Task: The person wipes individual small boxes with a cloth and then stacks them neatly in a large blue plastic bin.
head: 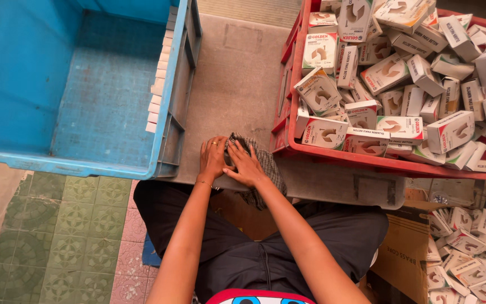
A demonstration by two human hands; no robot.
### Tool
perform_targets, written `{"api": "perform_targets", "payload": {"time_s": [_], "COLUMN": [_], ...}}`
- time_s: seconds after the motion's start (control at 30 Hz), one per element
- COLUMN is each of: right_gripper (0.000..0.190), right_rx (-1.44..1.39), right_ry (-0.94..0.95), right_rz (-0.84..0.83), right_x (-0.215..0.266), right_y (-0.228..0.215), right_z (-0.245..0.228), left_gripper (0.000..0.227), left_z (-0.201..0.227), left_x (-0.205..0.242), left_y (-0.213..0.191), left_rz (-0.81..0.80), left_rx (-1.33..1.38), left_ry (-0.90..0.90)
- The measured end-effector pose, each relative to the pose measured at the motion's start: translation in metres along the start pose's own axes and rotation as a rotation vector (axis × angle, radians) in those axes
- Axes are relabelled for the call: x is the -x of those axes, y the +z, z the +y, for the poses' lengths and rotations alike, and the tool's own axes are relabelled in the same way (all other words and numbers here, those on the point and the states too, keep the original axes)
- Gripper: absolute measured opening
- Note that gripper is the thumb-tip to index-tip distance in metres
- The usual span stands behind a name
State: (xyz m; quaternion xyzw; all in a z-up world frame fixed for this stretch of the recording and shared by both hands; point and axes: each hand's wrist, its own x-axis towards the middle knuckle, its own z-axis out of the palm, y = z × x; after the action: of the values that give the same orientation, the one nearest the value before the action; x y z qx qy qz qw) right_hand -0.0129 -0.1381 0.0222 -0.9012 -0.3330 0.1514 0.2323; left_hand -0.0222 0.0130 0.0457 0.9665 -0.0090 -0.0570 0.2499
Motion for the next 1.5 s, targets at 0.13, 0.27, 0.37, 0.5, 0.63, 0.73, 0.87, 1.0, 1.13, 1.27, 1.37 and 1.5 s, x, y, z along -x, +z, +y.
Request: {"api": "perform_targets", "payload": {"time_s": [0.13,0.27,0.37,0.5,0.63,0.73,0.87,1.0,1.13,1.27,1.37,1.5], "right_gripper": [0.072,0.062,0.062,0.07,0.069,0.074,0.07,0.079,0.073,0.059,0.058,0.056], "right_rx": [0.081,0.109,0.15,0.027,-0.04,0.027,0.152,0.018,0.144,-0.245,-0.279,-0.1], "right_ry": [-0.055,0.013,0.092,0.22,0.222,0.207,0.226,0.349,0.382,0.259,0.136,0.041], "right_rz": [0.002,0.012,-0.055,-0.289,-0.323,-0.342,-0.337,-0.399,-0.438,-0.153,-0.015,0.026], "right_x": [0.038,0.043,0.015,-0.007,0.004,0.026,0.02,-0.015,0.001,0.052,0.068,0.04], "right_y": [-0.024,-0.019,-0.027,-0.037,-0.03,-0.05,-0.071,-0.055,-0.044,-0.019,-0.026,-0.032], "right_z": [-0.028,-0.025,-0.023,-0.027,-0.014,-0.032,-0.048,-0.019,-0.022,-0.021,-0.034,-0.029], "left_gripper": [0.09,0.093,0.082,0.062,0.059,0.071,0.065,0.064,0.062,0.09,0.093,0.089], "left_z": [-0.006,-0.009,-0.002,0.01,0.003,0.012,-0.005,0.015,0.012,0.009,0.008,-0.001], "left_x": [0.003,0.001,0.001,0.006,-0.006,-0.003,-0.012,0.004,0.005,0.004,0.006,0.0], "left_y": [0.007,0.021,0.014,0.005,0.029,0.023,0.049,0.009,-0.002,-0.004,0.001,0.013], "left_rz": [0.023,0.051,0.056,0.026,0.051,0.027,0.106,0.126,0.088,0.083,0.086,0.11], "left_rx": [0.004,-0.016,-0.049,-0.104,-0.128,-0.126,-0.112,-0.108,-0.147,-0.09,-0.071,-0.089], "left_ry": [-0.064,-0.061,-0.067,-0.171,-0.153,-0.166,-0.139,-0.155,-0.135,-0.086,-0.077,-0.064]}}
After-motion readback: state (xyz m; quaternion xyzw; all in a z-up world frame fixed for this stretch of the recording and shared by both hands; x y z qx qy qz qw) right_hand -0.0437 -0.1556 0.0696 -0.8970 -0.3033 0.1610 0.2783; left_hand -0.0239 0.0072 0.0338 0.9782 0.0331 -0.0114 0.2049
